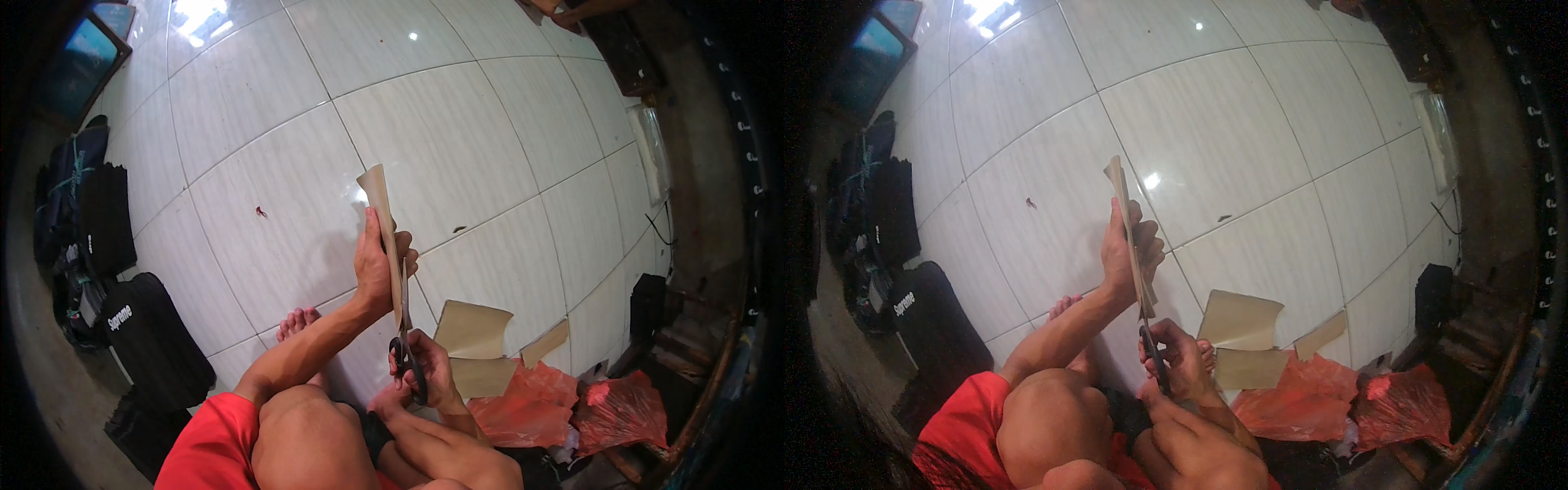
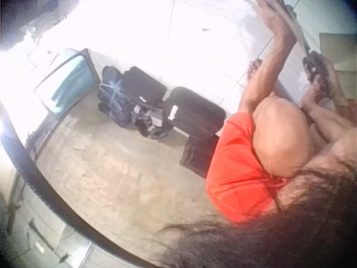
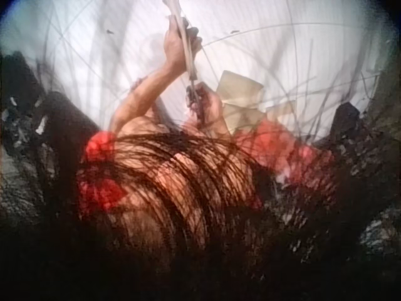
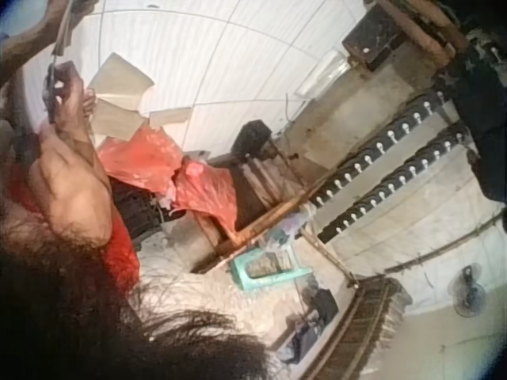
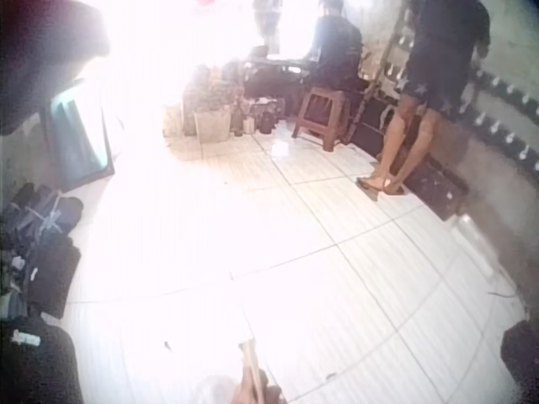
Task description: The person uses scissors to cut a rectangular piece of brown paper while sitting on the floor.
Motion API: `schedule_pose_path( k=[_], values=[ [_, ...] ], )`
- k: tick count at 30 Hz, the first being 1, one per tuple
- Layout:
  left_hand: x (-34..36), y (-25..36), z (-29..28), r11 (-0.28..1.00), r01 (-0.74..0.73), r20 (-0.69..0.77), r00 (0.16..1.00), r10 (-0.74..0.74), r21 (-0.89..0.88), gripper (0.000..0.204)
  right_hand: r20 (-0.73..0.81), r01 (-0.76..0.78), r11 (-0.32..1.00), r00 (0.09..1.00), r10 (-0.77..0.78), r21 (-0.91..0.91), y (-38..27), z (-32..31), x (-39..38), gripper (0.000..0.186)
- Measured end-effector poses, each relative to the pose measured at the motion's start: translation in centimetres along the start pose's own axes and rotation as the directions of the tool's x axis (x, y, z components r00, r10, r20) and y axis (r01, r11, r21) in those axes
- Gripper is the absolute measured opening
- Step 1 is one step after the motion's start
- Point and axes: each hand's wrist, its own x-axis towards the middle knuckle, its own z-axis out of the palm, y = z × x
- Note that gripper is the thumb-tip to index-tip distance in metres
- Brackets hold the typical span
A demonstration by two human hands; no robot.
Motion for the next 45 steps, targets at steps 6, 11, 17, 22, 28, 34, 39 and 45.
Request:
schedule_pose_path(
  k=[6, 11, 17, 22, 28, 34, 39, 45],
  values=[
    [-0.2, -0.7, -0.1, 0.998, 0.014, 0.016, 1.000, -0.015, 0.057, 0.045, 0.084, 0.113, 0.991, 0.989, -0.118, 0.066, -0.6, 0.4, 0.3, 0.055],
    [-0.6, -0.5, 0.8, 0.998, 0.055, -0.056, 0.997, -0.053, 0.037, 0.045, 0.037, 0.029, 0.999, 0.999, -0.028, -0.029, -0.2, -0.4, -0.5, 0.055],
    [-0.5, -1.7, -0.2, 0.995, 0.056, 0.003, 0.998, -0.057, 0.079, 0.043, 0.040, 0.140, 0.990, 0.989, -0.140, 0.003, -1.0, 0.6, -0.1, 0.058],
    [-0.5, -1.7, -0.3, 0.992, 0.059, -0.025, 0.998, -0.057, 0.111, 0.043, 0.047, 0.091, 0.995, 0.995, -0.090, -0.036, -0.7, 0.0, -0.8, 0.065],
    [-0.6, -2.3, -0.8, 0.992, 0.074, 0.022, 0.997, -0.077, 0.103, 0.044, 0.006, 0.093, 0.996, 0.996, -0.093, 0.015, -0.3, -0.1, -0.3, 0.087],
    [-1.0, -2.1, -0.5, 0.992, 0.115, 0.027, 0.993, -0.116, 0.048, 0.046, 0.032, 0.131, 0.991, 0.991, -0.130, -0.027, -0.4, 0.0, -0.4, 0.070],
    [-0.8, -2.0, -1.4, 0.989, 0.148, 0.055, 0.987, -0.148, 0.003, 0.058, -0.032, 0.065, 0.993, 0.997, -0.068, -0.094, -0.5, -0.1, -0.6, 0.075],
    [-0.8, -2.5, -1.9, 0.989, 0.105, 0.113, 0.987, -0.116, 0.101, 0.062, 0.006, 0.135, 0.991, 0.991, -0.135, 0.007, -0.4, -0.2, -0.1, 0.079]
  ],
)
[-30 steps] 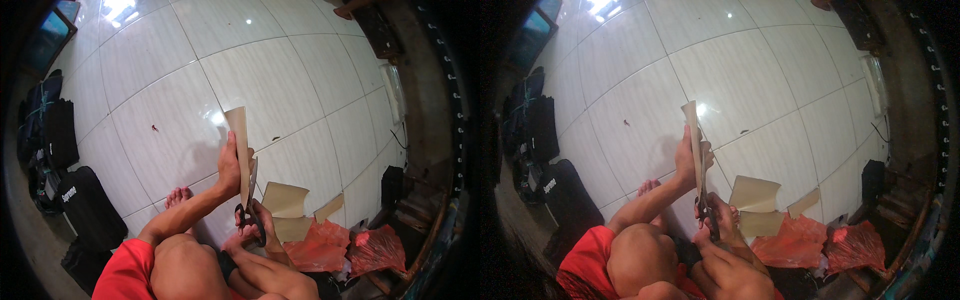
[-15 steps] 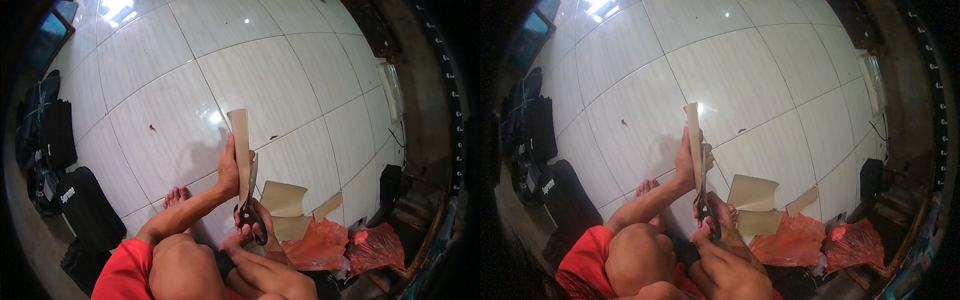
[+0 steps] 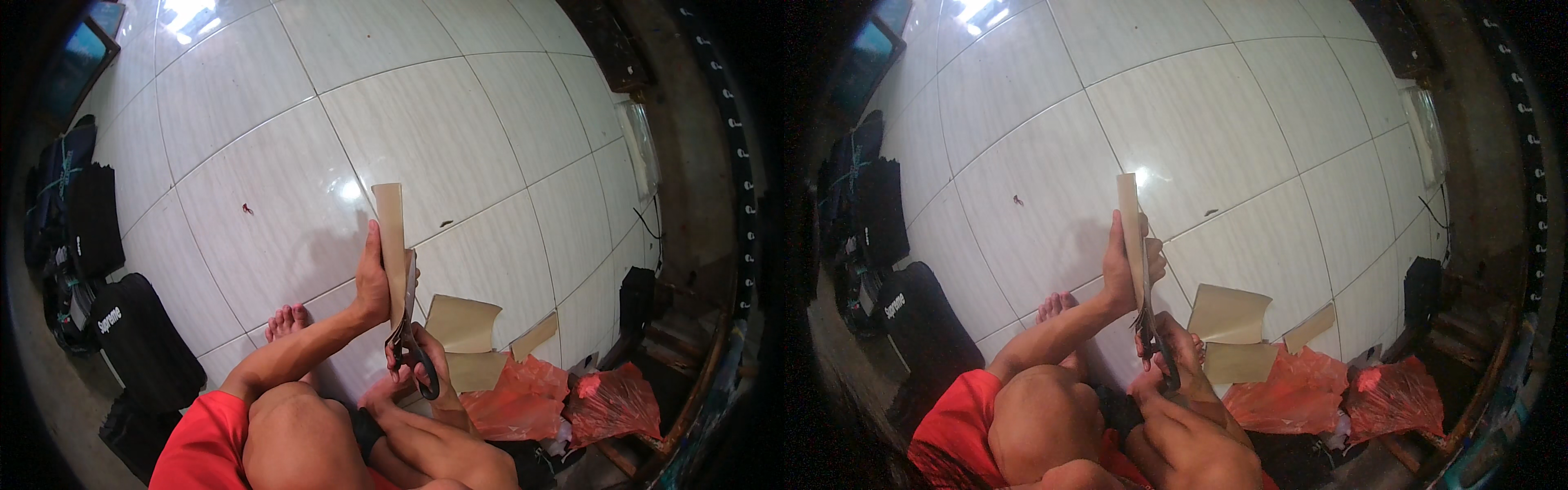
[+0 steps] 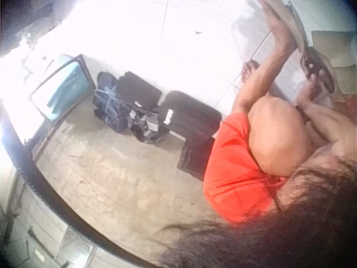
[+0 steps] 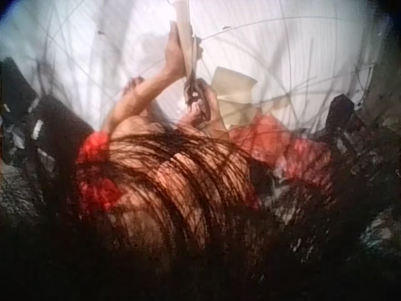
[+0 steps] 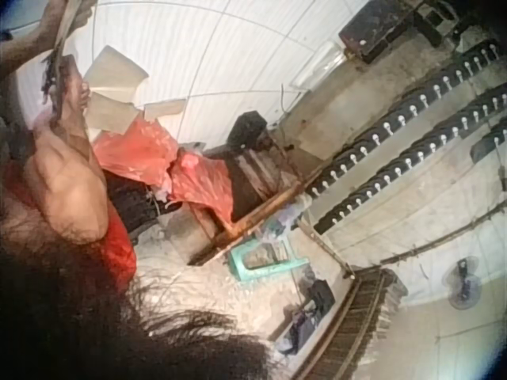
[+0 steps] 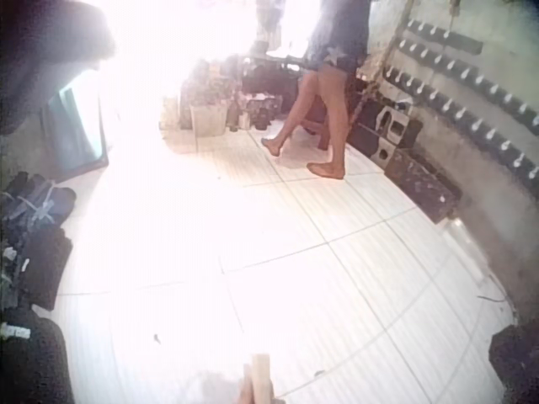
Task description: The person uses scissors to cut a rectangular piece of brown paper while sitting on the floor.
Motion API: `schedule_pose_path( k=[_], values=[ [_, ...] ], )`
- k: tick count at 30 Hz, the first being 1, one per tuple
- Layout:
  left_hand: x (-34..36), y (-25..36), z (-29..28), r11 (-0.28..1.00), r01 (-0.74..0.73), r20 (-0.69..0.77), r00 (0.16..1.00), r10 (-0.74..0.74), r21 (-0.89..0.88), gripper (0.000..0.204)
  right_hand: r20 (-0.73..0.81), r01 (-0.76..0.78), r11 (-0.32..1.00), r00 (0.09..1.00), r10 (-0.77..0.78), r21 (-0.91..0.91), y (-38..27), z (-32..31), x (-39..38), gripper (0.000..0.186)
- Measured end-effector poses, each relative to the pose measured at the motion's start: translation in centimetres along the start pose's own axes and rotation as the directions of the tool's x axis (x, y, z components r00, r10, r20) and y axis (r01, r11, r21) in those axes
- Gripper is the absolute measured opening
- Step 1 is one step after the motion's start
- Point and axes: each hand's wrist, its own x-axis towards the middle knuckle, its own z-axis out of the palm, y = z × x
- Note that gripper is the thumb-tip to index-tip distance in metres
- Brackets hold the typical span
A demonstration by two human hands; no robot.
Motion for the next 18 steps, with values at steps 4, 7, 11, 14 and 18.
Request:
schedule_pose_path(
  k=[4, 7, 11, 14, 18],
  values=[
    [-0.1, 0.2, 1.0, 0.999, 0.009, -0.079, 0.997, -0.013, -0.051, 0.051, -0.004, -0.044, 0.999, 0.999, 0.044, -0.026, -0.5, -0.2, -0.6, 0.061],
    [0.0, 0.1, 0.8, 0.995, -0.005, -0.032, 0.999, 0.002, -0.096, 0.051, -0.030, -0.101, 0.994, 0.995, 0.100, -0.031, -1.3, -0.2, -0.7, 0.053],
    [0.3, -0.2, -0.1, 0.984, -0.075, 0.077, 0.993, 0.088, -0.160, 0.047, 0.015, 0.050, 0.995, 0.999, -0.049, -0.087, -1.5, -0.3, 0.2, 0.041],
    [1.1, 0.7, -0.7, 0.819, -0.353, 0.134, 0.935, 0.329, 0.452, 0.038, -0.020, 0.018, 0.986, 1.000, -0.022, -0.167, -3.0, -0.2, 0.5, 0.037],
    [1.2, 2.4, 1.3, 0.915, -0.151, 0.093, 0.988, 0.124, 0.374, 0.043, -0.168, -0.016, 0.673, 0.973, -0.161, -0.739, -4.3, 0.3, 1.1, 0.043]
  ],
)
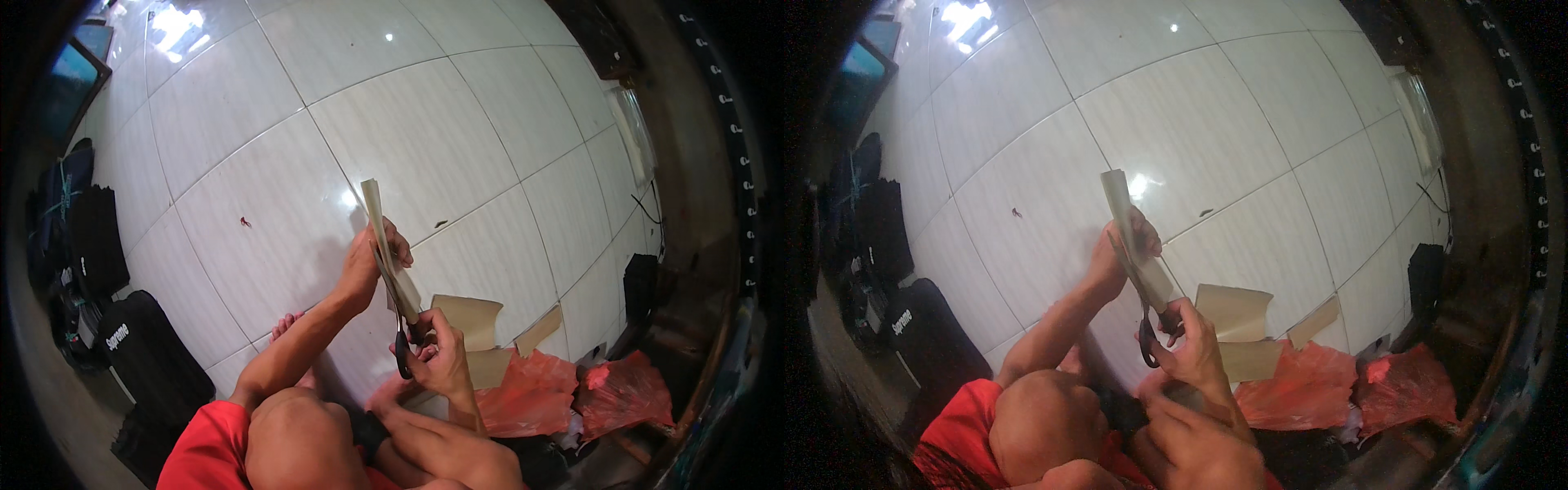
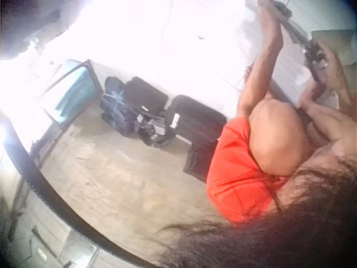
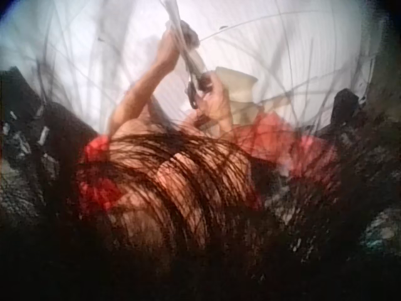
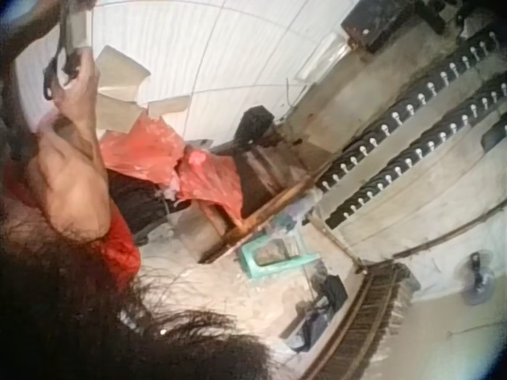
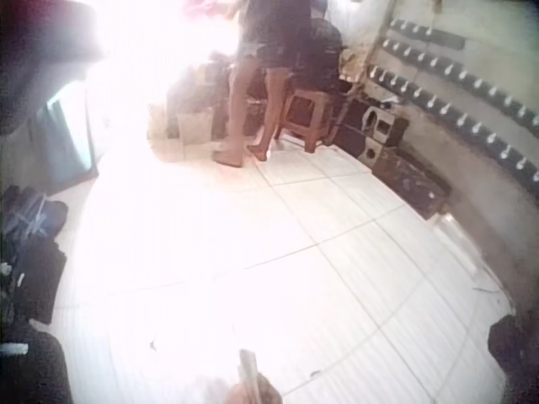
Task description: The person uses scissors to cut a rectangular piece of brown paper while sitting on the floor.
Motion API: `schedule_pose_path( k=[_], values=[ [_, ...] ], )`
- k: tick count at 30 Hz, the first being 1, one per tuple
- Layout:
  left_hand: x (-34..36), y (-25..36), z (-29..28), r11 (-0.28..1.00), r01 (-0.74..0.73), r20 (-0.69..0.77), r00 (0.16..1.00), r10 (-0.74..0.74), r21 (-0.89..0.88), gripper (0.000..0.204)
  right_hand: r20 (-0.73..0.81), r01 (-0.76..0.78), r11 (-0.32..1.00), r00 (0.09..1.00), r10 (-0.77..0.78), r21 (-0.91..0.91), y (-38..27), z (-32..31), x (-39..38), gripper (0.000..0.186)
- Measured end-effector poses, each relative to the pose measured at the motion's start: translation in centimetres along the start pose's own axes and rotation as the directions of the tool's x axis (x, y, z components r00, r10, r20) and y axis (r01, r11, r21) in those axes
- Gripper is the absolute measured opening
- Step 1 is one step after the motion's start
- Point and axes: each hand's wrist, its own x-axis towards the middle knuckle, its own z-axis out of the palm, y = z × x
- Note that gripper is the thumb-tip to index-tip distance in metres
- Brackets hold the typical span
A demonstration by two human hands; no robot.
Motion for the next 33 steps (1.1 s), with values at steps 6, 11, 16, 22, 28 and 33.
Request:
schedule_pose_path(
  k=[6, 11, 16, 22, 28, 33],
  values=[
    [0.2, -1.7, -1.0, 0.889, 0.068, 0.092, 0.995, -0.029, -0.453, 0.040, 0.074, -0.097, 0.957, 0.994, 0.080, 0.272, 1.0, 1.3, -0.1, 0.038],
    [-0.2, -0.5, 1.3, 0.877, 0.088, -0.051, 0.991, -0.126, -0.473, 0.046, 0.299, -0.212, 0.622, 0.954, -0.037, 0.754, 1.9, 0.9, -0.1, 0.048],
    [-0.3, -0.4, 0.9, 0.833, 0.161, 0.029, 0.985, -0.172, -0.530, 0.049, 0.296, -0.199, 0.655, 0.954, -0.040, 0.729, 1.8, 1.1, -0.2, 0.058],
    [-0.6, -0.2, 0.8, 0.813, 0.207, 0.127, 0.978, -0.164, -0.544, 0.041, 0.327, -0.230, 0.616, 0.944, -0.048, 0.753, 1.9, 1.2, -0.1, 0.061],
    [-0.7, -0.7, 0.4, 0.785, 0.244, 0.207, 0.967, -0.151, -0.570, 0.040, 0.319, -0.227, 0.660, 0.948, -0.020, 0.716, 1.9, 1.2, -0.3, 0.059],
    [-0.8, -0.9, 0.2, 0.784, 0.281, 0.260, 0.953, -0.158, -0.553, 0.040, 0.302, -0.253, 0.724, 0.951, 0.065, 0.641, 1.9, 1.2, -0.9, 0.051]
  ],
)
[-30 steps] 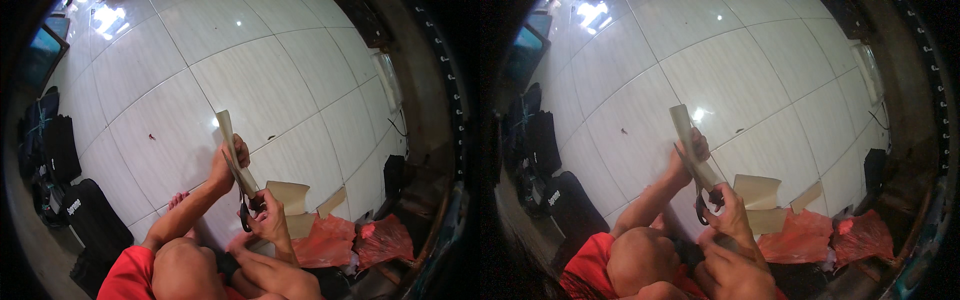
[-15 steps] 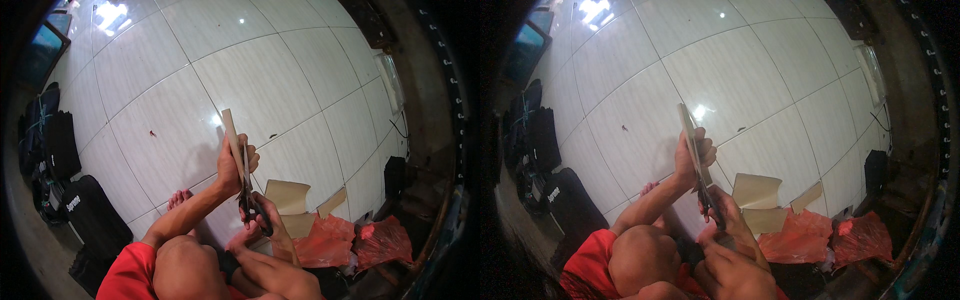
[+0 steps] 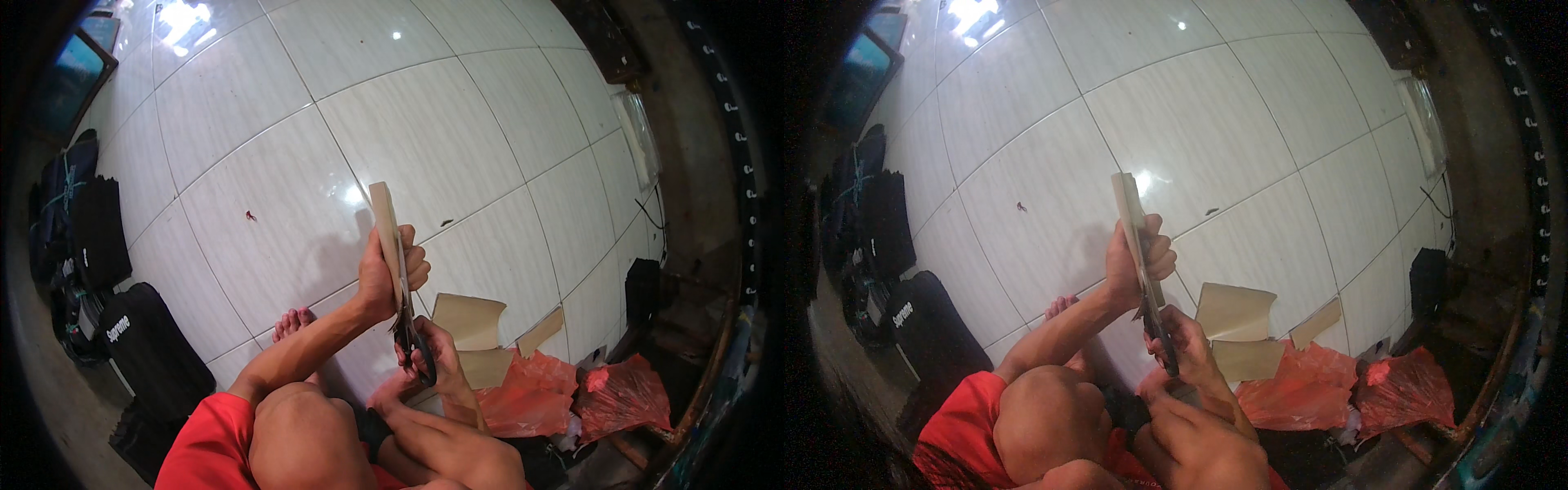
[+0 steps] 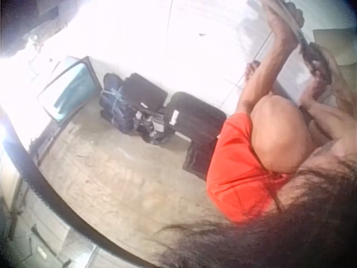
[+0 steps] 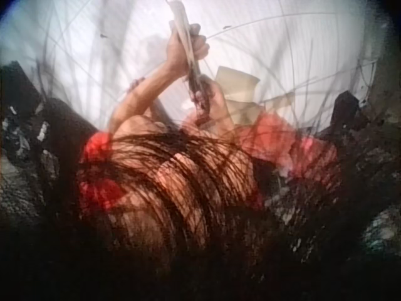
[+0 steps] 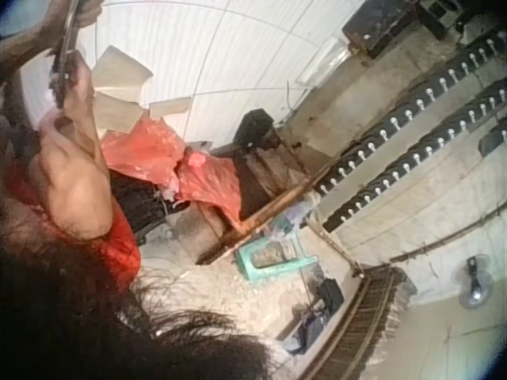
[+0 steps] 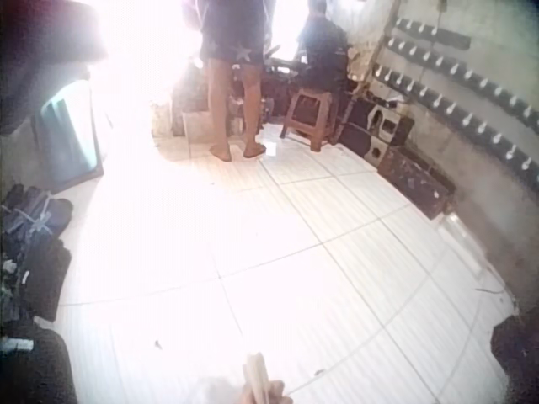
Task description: The person uses scissors to cut a rectangular piece of brown paper while sitting on the floor.
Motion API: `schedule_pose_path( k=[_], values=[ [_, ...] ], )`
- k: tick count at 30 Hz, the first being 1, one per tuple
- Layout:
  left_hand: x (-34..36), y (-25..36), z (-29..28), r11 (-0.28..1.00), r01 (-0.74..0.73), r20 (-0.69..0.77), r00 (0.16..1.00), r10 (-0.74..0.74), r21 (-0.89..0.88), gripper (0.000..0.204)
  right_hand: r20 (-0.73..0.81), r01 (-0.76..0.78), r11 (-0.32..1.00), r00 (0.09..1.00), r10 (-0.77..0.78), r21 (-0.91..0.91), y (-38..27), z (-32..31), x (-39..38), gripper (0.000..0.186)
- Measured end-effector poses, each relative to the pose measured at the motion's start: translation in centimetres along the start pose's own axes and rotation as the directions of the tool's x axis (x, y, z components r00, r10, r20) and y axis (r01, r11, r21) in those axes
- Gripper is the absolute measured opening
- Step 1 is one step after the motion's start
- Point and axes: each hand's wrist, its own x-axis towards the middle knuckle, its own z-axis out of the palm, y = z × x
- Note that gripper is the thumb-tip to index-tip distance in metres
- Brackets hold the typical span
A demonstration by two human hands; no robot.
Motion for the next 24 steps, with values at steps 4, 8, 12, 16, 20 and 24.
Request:
schedule_pose_path(
  k=[4, 8, 12, 16, 20, 24],
  values=[
    [-0.26, -0.12, 0.79, 1.000, 0.001, -0.046, 0.999, 0.000, 0.031, 0.040, 0.024, 0.085, 0.992, 0.996, -0.087, 0.097, 0.26, 0.09, 0.16, 0.043],
    [-0.34, -0.41, 0.57, 0.999, 0.023, -0.036, 0.999, -0.021, 0.048, 0.039, 0.025, 0.090, 0.989, 0.995, -0.094, 0.115, 0.39, -0.21, 0.06, 0.041],
    [-0.41, -0.45, 0.26, 0.999, 0.021, -0.016, 1.000, -0.020, 0.031, 0.039, -0.016, 0.033, 0.996, 0.999, -0.032, 0.080, 0.34, -0.07, -0.38, 0.043],
    [-0.40, -0.41, 0.14, 0.997, 0.006, -0.058, 0.998, -0.002, 0.080, 0.040, -0.025, 0.048, 0.996, 0.999, -0.046, 0.076, 0.02, -0.04, -0.36, 0.037],
    [-0.28, -0.55, 0.37, 0.993, -0.059, -0.086, 0.994, 0.068, 0.105, 0.046, -0.081, 0.052, 0.991, 0.996, -0.042, 0.123, 0.19, -0.21, -0.46, 0.036],
    [0.02, -0.50, 0.31, 0.987, -0.117, -0.182, 0.974, 0.136, 0.114, 0.052, -0.140, 0.016, 0.979, 0.990, 0.013, 0.203, 0.12, -0.21, -0.46, 0.030]
  ],
)
